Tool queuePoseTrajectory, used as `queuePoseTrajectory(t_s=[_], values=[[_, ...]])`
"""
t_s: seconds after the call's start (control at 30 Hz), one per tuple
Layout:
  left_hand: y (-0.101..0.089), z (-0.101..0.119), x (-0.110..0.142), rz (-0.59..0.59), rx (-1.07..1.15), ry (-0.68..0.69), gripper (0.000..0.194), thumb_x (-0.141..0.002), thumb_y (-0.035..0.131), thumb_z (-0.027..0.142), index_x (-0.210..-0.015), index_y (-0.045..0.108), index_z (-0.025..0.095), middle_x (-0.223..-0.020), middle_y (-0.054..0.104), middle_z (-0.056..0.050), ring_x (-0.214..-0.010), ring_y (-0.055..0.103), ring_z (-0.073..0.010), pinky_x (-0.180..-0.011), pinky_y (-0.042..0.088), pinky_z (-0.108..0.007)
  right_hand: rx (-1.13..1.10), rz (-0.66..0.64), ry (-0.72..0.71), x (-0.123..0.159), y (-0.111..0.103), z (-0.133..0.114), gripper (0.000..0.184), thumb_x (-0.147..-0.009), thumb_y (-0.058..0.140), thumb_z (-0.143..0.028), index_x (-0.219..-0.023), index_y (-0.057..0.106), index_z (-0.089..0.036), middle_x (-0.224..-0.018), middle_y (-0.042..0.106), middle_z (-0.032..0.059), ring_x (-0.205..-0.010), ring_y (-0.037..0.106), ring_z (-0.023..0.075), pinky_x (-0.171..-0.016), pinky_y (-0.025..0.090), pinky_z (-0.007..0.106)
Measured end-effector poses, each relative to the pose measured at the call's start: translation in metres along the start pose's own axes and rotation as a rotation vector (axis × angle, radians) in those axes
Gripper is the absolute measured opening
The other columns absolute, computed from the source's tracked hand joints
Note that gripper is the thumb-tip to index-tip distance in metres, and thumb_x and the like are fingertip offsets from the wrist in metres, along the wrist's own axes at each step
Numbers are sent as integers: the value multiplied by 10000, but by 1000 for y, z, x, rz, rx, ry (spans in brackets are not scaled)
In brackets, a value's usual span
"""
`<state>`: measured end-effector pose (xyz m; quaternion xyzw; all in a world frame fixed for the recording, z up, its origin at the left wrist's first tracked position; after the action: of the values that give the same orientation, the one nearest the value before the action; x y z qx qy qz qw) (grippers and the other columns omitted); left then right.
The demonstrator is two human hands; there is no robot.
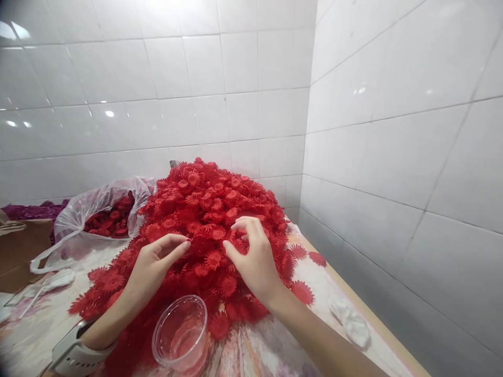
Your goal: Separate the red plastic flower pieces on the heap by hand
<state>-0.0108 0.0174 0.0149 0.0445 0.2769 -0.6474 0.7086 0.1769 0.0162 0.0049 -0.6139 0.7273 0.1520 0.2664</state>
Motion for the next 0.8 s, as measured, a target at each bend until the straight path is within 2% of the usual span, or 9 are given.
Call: queuePoseTrajectory(t_s=[0.07,0.13,0.2,0.27,0.37,0.43,0.53,0.7,0.8], values=[[3,4,5,-41,-38,52,150,-713,616,320,-737,654,177,-761,702,-15,-730,642,-177,-693,498,-253,34,-73,-50,3,3,-5,79,-724,604,-270,-718,552,-211,-860,560,24,-839,515,177,-768,395,315],[6,7,9,-71,-77,128,132,-744,591,292,-788,659,188,-800,707,-16,-748,645,-173,-704,501,-248,-71,-254,73,7,9,-6,129,-749,586,-315,-688,572,-201,-709,567,3,-702,518,151,-683,405,293],[8,8,12,-94,-116,227,118,-763,575,258,-826,657,200,-833,706,-17,-767,645,-167,-713,502,-241,-224,-387,219,10,13,-5,179,-760,575,-362,-720,601,-189,-645,570,-8,-628,506,131,-628,404,275],[9,9,14,-106,-158,327,100,-767,573,222,-819,656,205,-849,704,-18,-784,644,-164,-725,502,-238,-336,-402,282,11,15,-4,208,-760,577,-379,-756,622,-175,-655,585,-3,-628,507,123,-626,404,266],[11,9,16,-125,-188,420,87,-758,580,188,-800,655,198,-876,698,-27,-807,644,-163,-745,504,-241,-401,-348,322,10,15,-1,186,-719,630,-347,-762,631,-166,-652,592,-8,-626,512,113,-624,404,256],[12,9,17,-153,-157,406,104,-750,596,198,-841,645,191,-903,687,-31,-817,643,-162,-752,510,-246,-413,-338,331,11,15,1,165,-697,655,-321,-752,636,-167,-646,595,-16,-617,515,106,-619,406,250],[13,7,17,-190,-81,306,162,-748,607,238,-902,630,193,-916,675,-25,-823,642,-158,-754,519,-248,-437,-358,323,11,15,2,145,-704,653,-316,-729,641,-174,-635,596,-24,-607,515,97,-613,406,239],[15,7,19,-210,50,154,152,-748,608,263,-879,643,193,-876,684,-16,-806,644,-158,-737,524,-238,-504,-405,346,12,17,0,161,-698,662,-324,-718,638,-166,-634,598,-15,-599,514,93,-592,411,233],[16,7,20,-204,89,120,138,-740,616,261,-852,651,189,-864,688,-18,-787,645,-158,-724,524,-237,-511,-441,355,13,18,-2,163,-669,689,-300,-744,638,-165,-652,599,-14,-573,497,85,-559,405,226]])
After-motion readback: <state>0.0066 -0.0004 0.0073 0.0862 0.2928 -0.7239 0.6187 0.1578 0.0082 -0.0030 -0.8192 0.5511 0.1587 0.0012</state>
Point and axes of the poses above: each hand's wrist, its own x-axis away from the middle knuckle, its own y-axis out of the palm, z = x × y, the point moved 2 cm from there along -x, towards the middle knuckle
